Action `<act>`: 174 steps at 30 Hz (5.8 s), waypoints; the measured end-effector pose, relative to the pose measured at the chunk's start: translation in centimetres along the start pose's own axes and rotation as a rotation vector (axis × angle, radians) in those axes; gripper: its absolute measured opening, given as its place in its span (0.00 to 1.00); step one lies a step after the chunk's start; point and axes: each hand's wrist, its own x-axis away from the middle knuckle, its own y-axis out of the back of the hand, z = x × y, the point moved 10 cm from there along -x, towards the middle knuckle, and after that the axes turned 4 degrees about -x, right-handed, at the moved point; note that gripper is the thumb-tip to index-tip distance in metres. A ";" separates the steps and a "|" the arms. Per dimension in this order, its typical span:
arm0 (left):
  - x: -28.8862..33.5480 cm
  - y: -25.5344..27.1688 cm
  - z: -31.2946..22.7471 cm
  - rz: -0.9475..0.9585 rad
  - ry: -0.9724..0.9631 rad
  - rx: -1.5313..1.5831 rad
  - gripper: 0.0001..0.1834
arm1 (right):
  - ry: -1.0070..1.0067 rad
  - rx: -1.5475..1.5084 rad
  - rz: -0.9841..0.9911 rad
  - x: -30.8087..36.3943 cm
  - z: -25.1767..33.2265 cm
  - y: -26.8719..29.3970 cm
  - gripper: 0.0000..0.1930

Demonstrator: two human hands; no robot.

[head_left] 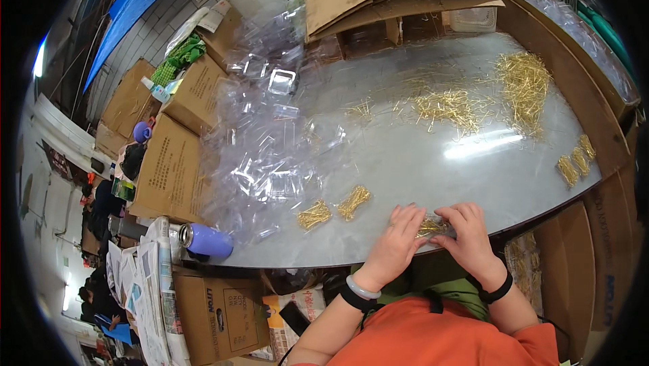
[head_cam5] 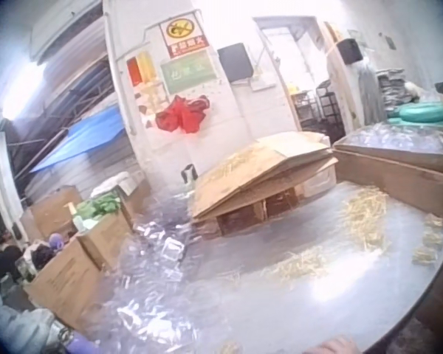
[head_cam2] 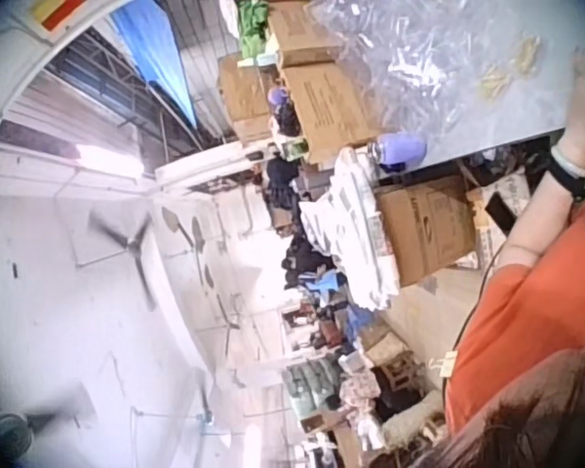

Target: Gathering bundles of gold-colored wires, placing them into small plastic bags, and then packing the bags into a large cardboard box.

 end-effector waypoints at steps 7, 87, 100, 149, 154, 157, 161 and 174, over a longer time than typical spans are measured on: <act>0.4 0.4 1.1 -0.014 0.079 -0.053 0.33 | -0.017 -0.077 -0.015 -0.9 -0.7 1.1 0.26; 0.9 0.7 1.8 0.034 0.214 -0.091 0.35 | 0.346 0.034 0.119 -2.1 2.2 -2.0 0.23; -0.3 -1.0 0.5 0.023 0.208 0.282 0.46 | 0.265 -0.088 0.068 -2.2 0.5 -1.0 0.23; -1.3 -1.5 -0.7 0.134 0.051 -0.241 0.28 | 0.174 0.089 -0.092 -0.9 1.0 1.7 0.20; -1.1 -1.3 -0.4 0.094 0.089 -0.192 0.32 | 0.072 0.009 -0.091 0.2 0.7 1.0 0.26; -1.0 -1.7 -0.4 0.046 0.105 -0.092 0.37 | 0.134 0.044 -0.055 0.3 2.1 -1.2 0.29; -0.6 -1.9 0.3 0.051 0.170 0.070 0.42 | 0.076 -0.064 -0.006 -0.3 1.8 -2.3 0.28; -0.3 -1.6 0.5 0.025 0.159 0.074 0.43 | 0.062 0.082 0.035 -0.7 0.8 -1.4 0.31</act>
